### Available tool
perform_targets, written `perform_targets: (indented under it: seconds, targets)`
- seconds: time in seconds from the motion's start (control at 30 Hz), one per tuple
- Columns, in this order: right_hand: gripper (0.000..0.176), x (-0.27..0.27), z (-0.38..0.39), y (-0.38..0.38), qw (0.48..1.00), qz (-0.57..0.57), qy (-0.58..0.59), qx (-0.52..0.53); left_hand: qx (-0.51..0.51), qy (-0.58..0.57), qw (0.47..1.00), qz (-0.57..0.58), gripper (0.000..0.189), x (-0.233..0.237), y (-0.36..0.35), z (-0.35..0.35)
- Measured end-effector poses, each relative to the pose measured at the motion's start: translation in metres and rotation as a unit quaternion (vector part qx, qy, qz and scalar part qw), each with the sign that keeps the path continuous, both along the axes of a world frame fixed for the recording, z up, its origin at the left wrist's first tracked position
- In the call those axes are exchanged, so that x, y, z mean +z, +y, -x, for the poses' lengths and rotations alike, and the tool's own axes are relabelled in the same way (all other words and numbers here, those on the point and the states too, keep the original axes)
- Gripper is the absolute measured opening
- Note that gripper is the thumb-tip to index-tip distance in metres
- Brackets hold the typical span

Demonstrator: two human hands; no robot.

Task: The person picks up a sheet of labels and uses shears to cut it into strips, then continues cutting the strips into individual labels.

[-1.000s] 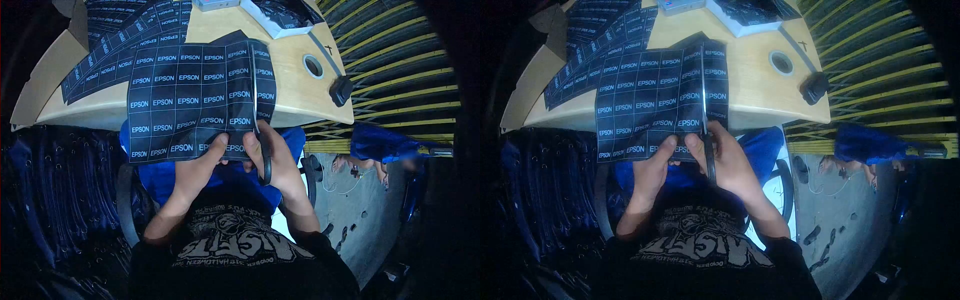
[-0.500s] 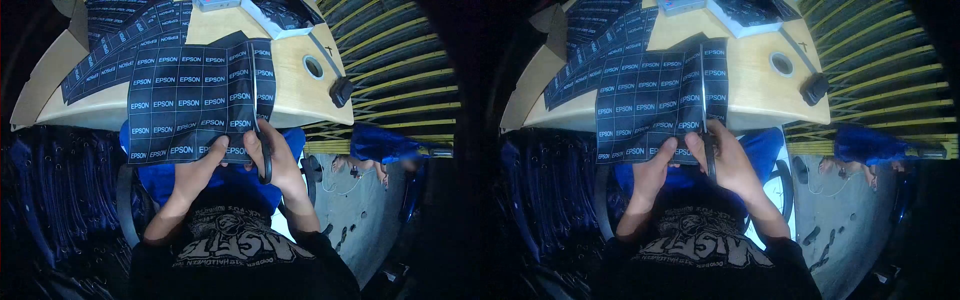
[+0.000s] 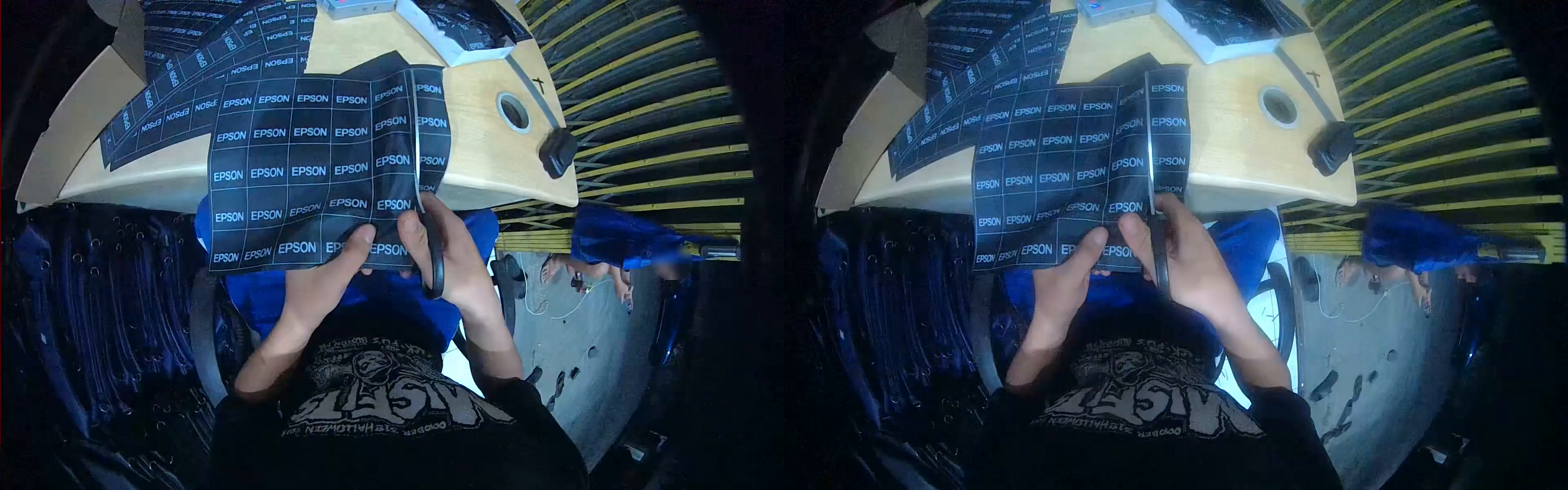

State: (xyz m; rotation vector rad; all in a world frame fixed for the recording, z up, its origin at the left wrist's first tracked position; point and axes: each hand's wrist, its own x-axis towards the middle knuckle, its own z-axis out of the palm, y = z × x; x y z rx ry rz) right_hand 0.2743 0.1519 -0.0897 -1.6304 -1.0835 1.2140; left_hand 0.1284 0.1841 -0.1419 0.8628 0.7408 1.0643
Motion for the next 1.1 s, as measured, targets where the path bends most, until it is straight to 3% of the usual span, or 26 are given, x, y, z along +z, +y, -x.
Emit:
perform_targets:
  seconds: [0.4,0.67,1.1]
  targets:
    - [0.054,-0.0016,0.0022,0.0018,0.999,-0.040,-0.016,-0.023,-0.005,0.018,1.000,-0.009,0.015,-0.0009,0.0004,0.0007]
    - [0.054,0.0037,-0.0024,0.0047,0.999,0.015,-0.032,0.002,0.017,0.011,0.998,-0.060,0.015,0.0006,-0.0002,0.0004]
    - [0.053,0.0008,0.0022,0.0058,1.000,-0.016,-0.020,-0.017,0.010,0.019,0.999,-0.031,0.014,0.0033,-0.0013,0.0030]
